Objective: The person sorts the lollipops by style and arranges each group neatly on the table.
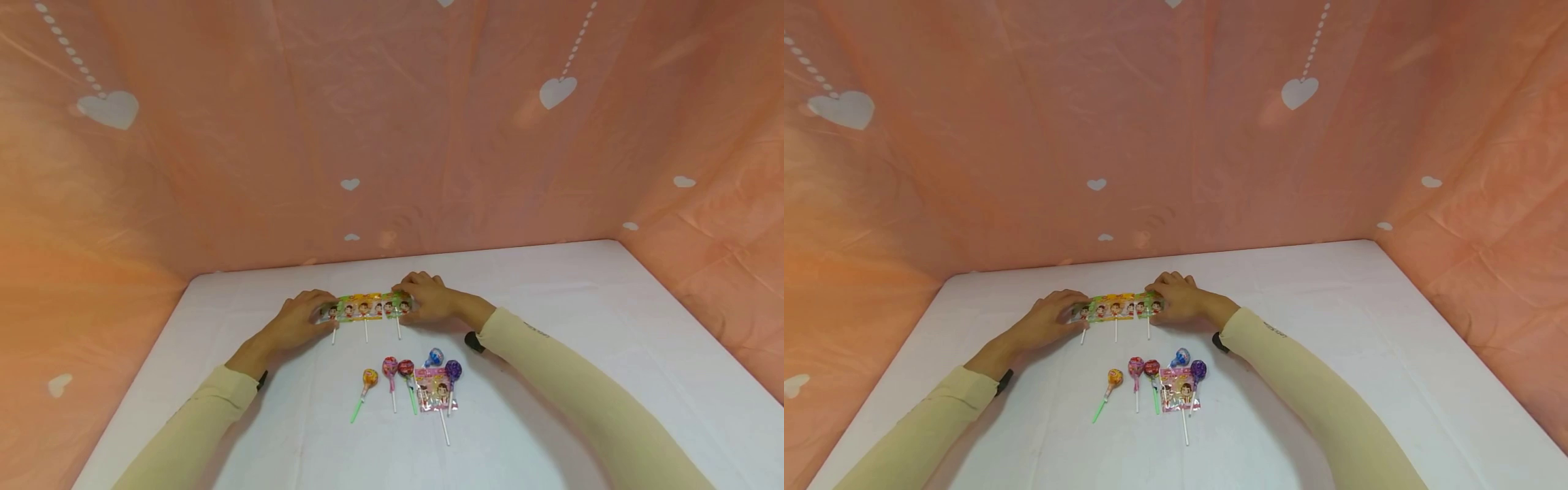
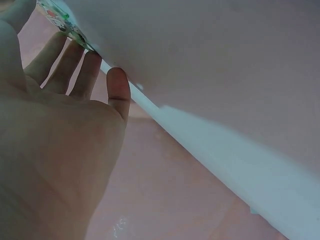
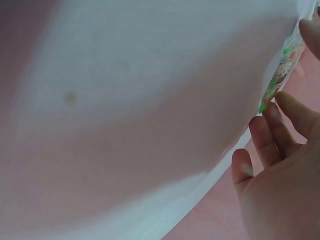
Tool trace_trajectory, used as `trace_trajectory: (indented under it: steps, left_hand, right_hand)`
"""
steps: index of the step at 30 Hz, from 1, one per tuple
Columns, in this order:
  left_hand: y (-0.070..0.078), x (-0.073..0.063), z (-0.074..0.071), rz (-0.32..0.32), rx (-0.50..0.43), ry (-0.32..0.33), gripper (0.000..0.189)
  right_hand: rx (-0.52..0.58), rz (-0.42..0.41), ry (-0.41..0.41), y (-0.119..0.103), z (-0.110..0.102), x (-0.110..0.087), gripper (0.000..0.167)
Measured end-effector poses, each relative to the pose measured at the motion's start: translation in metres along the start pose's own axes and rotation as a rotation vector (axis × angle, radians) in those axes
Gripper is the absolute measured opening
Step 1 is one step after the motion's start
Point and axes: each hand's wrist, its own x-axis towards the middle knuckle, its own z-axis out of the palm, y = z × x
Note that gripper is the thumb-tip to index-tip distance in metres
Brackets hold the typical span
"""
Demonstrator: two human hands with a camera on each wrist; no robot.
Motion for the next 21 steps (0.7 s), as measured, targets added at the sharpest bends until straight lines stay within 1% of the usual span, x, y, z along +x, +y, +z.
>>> trace_trajectory:
  steps: [7,16,21]
  left_hand:
    - [0.0012,-0.0001,0.0005,-0.003,0.005,0.004,0.051]
    - [0.0042,-0.0007,-0.0012,-0.001,-0.002,0.008,0.051]
    - [0.0027,-0.0004,0.0002,-0.002,-0.004,0.006,0.051]
  right_hand:
    - [-0.034,-0.001,0.014,0.0008,0.0014,0.0000,0.065]
    - [-0.019,-0.004,0.010,-0.0005,-0.0013,-0.0007,0.067]
    - [-0.011,-0.004,0.007,-0.0007,-0.0019,-0.0007,0.065]
